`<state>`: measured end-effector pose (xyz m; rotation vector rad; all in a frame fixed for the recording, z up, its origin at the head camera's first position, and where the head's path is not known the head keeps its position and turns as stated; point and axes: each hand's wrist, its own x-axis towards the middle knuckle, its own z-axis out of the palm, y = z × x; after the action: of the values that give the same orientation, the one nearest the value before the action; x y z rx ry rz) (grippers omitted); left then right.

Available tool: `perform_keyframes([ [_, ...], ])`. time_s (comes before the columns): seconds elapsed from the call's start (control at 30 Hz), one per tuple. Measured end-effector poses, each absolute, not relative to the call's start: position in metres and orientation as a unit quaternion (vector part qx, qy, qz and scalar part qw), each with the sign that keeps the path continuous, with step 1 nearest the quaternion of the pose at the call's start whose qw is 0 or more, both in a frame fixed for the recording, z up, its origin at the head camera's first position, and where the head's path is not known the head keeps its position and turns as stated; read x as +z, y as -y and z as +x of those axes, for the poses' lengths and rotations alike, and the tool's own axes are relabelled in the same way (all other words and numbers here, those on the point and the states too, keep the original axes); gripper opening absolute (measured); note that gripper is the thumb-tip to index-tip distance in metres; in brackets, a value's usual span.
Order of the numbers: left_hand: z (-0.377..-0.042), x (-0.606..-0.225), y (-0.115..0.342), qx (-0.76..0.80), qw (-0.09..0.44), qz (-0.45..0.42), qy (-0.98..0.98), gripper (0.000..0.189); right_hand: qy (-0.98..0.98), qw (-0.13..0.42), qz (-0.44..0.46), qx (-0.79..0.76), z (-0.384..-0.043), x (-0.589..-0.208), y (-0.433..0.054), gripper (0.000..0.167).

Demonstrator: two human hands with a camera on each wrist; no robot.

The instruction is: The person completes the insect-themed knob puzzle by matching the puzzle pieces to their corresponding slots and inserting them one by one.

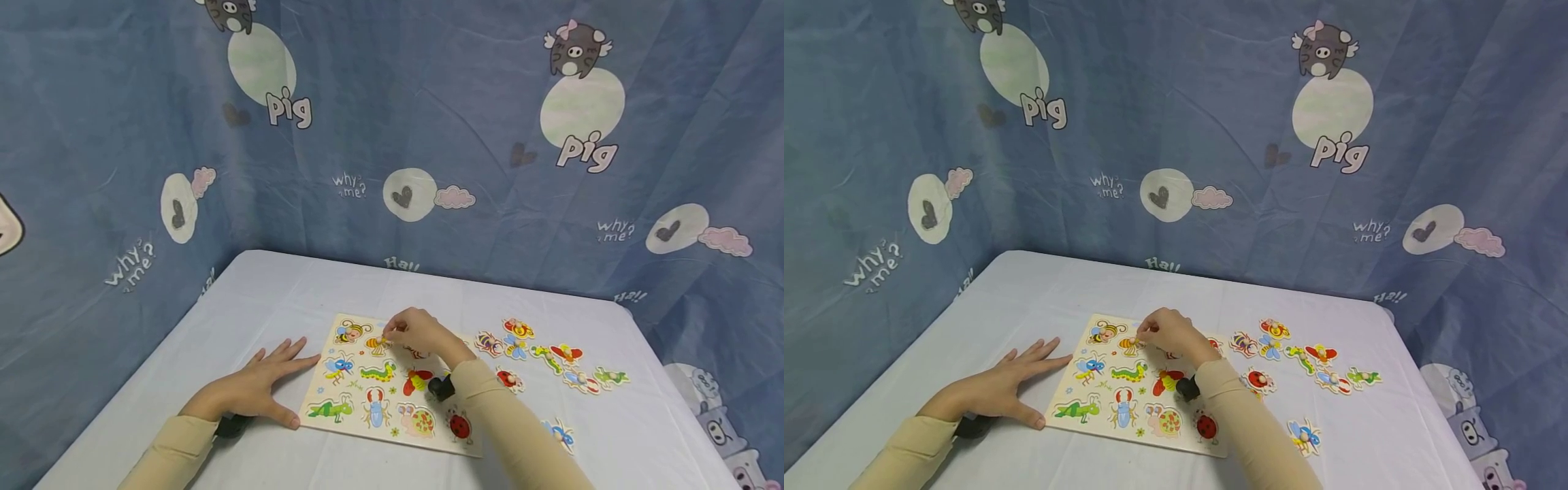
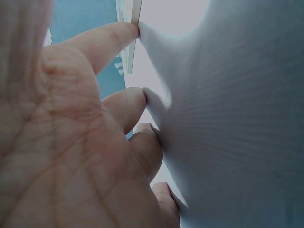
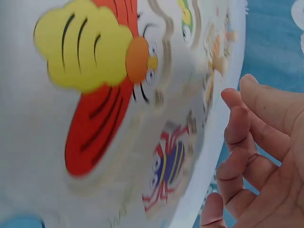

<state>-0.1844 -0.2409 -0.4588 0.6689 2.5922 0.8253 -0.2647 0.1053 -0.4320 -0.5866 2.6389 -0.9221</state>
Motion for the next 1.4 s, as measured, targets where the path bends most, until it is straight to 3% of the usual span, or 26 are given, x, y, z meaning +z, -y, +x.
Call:
perform_keyframes([
  [0.33, -0.184, -0.457, 0.240, 0.296, 0.173, 0.231, -0.911, 0.117, -0.924, 0.101, -0.195, -0.312, -0.265, -0.424, -0.142, 0.022],
  [0.9, -0.184, -0.460, 0.243, 0.309, 0.162, 0.236, -0.907, 0.114, -0.932, 0.086, -0.098, -0.338, -0.251, -0.423, -0.226, 0.025],
  [1.4, -0.185, -0.461, 0.244, 0.306, 0.163, 0.229, -0.909, 0.113, -0.941, 0.072, -0.058, -0.326, -0.236, -0.426, -0.271, 0.029],
])
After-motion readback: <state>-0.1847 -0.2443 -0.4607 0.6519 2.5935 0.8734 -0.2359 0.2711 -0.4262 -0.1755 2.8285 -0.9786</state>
